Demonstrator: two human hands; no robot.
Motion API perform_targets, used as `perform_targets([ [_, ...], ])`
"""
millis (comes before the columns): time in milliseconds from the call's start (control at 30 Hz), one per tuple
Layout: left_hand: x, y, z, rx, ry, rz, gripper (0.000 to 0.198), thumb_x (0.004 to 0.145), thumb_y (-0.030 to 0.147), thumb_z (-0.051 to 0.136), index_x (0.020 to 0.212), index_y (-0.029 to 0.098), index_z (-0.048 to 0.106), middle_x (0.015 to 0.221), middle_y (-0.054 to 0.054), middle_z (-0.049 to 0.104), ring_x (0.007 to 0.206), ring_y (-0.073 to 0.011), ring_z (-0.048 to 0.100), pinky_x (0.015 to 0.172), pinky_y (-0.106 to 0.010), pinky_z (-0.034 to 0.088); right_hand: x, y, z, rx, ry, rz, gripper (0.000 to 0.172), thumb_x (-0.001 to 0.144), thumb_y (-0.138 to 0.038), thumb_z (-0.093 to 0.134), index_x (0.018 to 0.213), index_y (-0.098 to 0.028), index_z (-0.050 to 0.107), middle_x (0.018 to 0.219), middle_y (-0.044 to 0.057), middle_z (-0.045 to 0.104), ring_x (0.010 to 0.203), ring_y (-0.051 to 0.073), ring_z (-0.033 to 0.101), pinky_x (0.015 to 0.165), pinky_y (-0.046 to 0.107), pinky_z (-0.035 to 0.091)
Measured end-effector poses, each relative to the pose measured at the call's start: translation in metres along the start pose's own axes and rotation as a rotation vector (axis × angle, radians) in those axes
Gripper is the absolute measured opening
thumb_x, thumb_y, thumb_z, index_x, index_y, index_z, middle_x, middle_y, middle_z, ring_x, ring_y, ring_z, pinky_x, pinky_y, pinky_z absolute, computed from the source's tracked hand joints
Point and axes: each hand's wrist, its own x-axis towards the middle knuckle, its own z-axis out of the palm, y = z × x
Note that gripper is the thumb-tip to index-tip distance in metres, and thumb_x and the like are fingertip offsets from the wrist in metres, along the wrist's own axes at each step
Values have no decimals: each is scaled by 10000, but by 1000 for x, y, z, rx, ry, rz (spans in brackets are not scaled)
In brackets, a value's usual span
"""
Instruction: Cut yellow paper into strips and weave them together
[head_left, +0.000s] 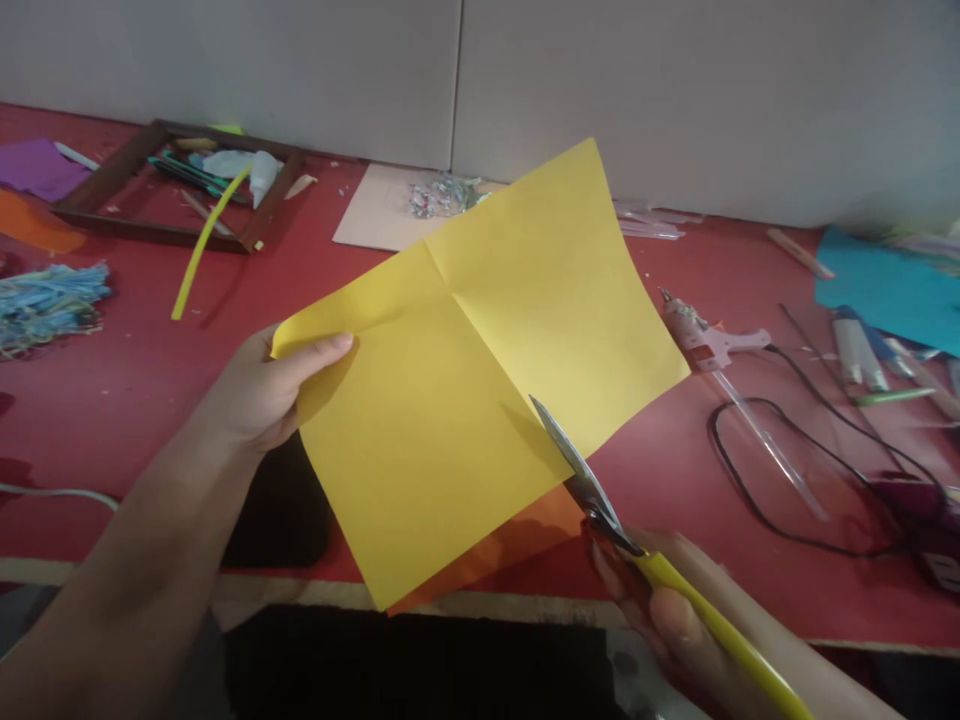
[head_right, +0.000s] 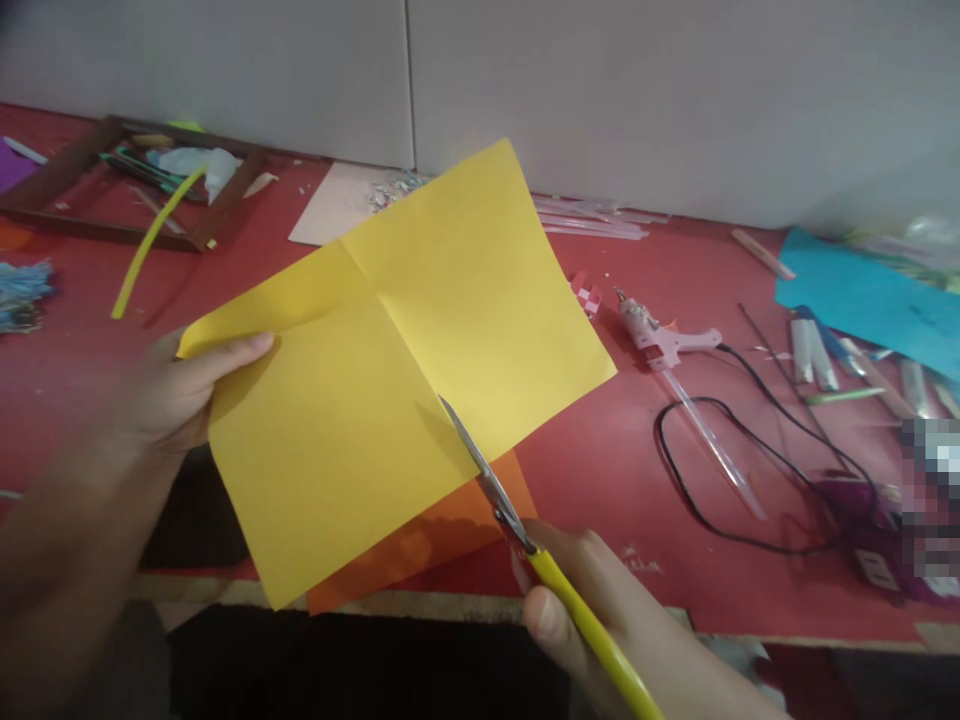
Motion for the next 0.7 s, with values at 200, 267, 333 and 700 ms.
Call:
perform_targets([
  [200,0,0,0,21,0,3,351,622,255,846,937,138,745,973,-138,767,807,-307,748,713,-379,641,0,0,-1,2,-23,13,488,879,-672,463,737,-225,600,641,13,530,540,142,480,463,256,444],
  [267,0,0,0,11,5,5,356,616,247,850,939,141,745,963,-134,769,801,-304,748,718,-379,641,0,-1,0,20,-20,15,504,866,-692,465,731,-223,595,634,12,523,534,140,485,454,250,442],
  [333,-1,1,1,-1,13,9,350,613,233,851,933,141,746,944,-128,771,783,-293,749,682,-349,644,1,-2,1,52,-13,20,527,858,-709,454,702,-221,578,618,12,507,520,140,485,439,245,433],
  [700,-2,1,1,-23,26,-5,352,601,223,864,921,133,749,871,-99,775,705,-243,747,598,-279,636,3,0,1,60,-51,25,542,860,-718,441,687,-216,547,605,6,477,507,127,423,433,247,395],
])
